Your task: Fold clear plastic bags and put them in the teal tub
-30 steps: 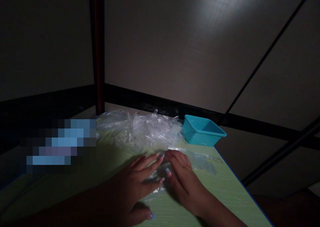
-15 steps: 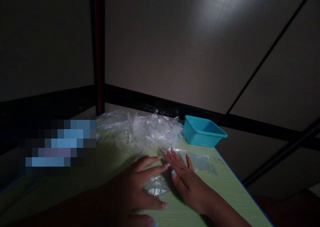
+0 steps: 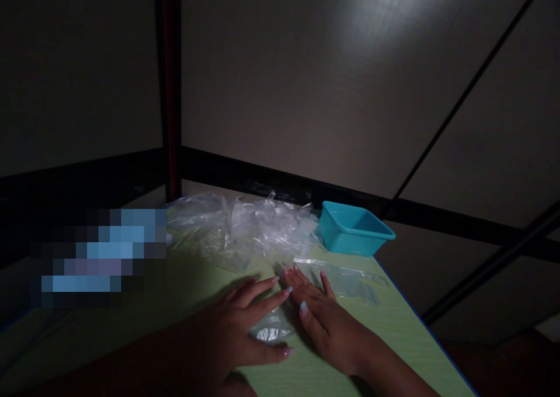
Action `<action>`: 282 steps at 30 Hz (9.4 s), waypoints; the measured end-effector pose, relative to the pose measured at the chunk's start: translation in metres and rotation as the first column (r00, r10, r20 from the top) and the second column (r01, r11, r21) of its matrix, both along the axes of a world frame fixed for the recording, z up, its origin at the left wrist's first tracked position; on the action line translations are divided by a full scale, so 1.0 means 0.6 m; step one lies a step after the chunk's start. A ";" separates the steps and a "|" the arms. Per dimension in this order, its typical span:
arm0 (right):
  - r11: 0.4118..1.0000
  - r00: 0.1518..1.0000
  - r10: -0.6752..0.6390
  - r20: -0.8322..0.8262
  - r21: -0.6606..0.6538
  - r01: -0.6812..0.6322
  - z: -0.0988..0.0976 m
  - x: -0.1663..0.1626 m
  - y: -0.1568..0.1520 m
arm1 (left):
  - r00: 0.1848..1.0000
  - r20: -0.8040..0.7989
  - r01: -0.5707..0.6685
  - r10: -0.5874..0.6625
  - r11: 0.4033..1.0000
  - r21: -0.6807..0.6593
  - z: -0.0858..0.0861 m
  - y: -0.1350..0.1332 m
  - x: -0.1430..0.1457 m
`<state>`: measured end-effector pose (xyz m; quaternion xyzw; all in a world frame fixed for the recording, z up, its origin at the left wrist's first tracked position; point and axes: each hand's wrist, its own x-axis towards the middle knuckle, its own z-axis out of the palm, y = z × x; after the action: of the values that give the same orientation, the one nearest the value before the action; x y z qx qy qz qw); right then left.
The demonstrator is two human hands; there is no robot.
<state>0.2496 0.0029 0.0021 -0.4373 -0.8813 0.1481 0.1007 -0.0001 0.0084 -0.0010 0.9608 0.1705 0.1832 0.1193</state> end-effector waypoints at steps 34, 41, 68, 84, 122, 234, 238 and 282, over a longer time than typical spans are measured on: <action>0.991 0.981 0.119 0.155 0.038 -0.126 0.006 -0.019 -0.024 | 0.995 -0.085 -0.047 0.047 0.999 0.009 -0.024 0.010 -0.003; 0.987 0.978 0.111 0.177 0.098 -0.130 -0.006 -0.023 -0.023 | 0.994 -0.064 -0.084 0.087 0.995 0.046 -0.029 0.010 0.001; 0.997 0.992 0.039 0.119 -0.073 -0.030 0.018 -0.004 -0.004 | 0.970 0.049 -0.231 0.237 0.968 -0.100 -0.008 0.001 0.015; 0.999 0.997 0.041 0.068 0.025 -0.043 0.023 -0.014 -0.011 | 0.941 0.133 -0.286 0.311 0.941 -0.179 -0.001 -0.005 0.018; 0.983 0.960 0.154 -0.233 0.131 -0.126 0.019 -0.034 -0.015 | 0.954 0.160 -0.227 0.254 0.959 -0.171 -0.007 -0.003 0.022; 0.885 0.853 -0.455 -0.255 -0.018 0.466 -0.030 -0.011 0.027 | 0.985 -0.174 -0.036 0.005 0.984 -0.175 0.019 -0.013 0.003; 0.904 0.724 -0.426 -0.543 -0.283 0.320 -0.037 -0.011 0.029 | 0.986 -0.167 -0.018 -0.014 0.982 -0.186 0.020 -0.011 0.000; 0.937 0.811 -0.346 -0.472 -0.224 0.270 -0.041 -0.003 0.029 | 0.988 -0.148 0.025 -0.043 0.993 -0.119 -0.010 0.013 0.005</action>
<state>0.2481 0.0203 -0.0225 -0.5267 -0.7280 0.3028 0.3177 0.0029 0.0160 -0.0071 0.9660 0.1729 0.0981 0.1653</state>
